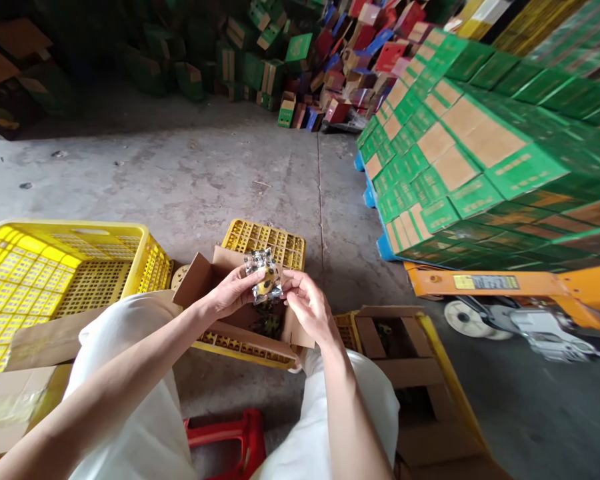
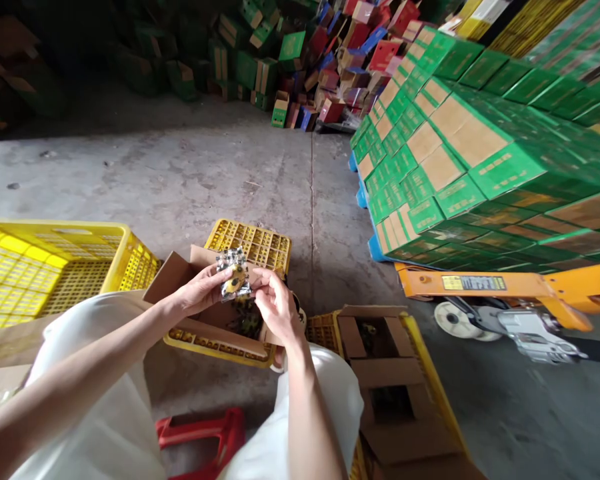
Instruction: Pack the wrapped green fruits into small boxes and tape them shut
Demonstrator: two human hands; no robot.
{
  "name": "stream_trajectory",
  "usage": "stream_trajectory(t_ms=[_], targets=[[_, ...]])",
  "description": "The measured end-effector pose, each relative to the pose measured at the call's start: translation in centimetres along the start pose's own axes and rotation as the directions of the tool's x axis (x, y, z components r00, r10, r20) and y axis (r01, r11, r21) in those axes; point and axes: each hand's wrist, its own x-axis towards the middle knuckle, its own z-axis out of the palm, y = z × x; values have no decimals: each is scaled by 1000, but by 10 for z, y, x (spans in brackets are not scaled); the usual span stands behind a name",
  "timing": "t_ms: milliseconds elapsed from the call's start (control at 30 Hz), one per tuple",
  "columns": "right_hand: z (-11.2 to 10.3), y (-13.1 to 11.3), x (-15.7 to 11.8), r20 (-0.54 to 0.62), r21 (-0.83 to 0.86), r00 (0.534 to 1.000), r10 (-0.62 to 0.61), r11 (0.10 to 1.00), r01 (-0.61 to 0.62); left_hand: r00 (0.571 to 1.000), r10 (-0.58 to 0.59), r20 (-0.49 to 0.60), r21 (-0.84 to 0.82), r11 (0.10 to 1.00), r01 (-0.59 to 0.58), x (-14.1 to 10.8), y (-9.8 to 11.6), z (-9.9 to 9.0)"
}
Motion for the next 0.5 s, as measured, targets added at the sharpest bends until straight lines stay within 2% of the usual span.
stream_trajectory(t_ms=[100, 233, 500], targets=[[4, -1, -1, 36, 38, 999, 15, 999, -16, 999, 32, 0, -14, 999, -32, 1, -1, 0], [6, -4, 0, 26, 89, 999, 37, 995, -40, 999, 35, 5, -10, 999, -35, 2, -3, -1], [6, -6, 2, -57, 5, 998, -12, 1000, 12, 999, 22, 36, 5, 1000, -23, 2, -3, 0]])
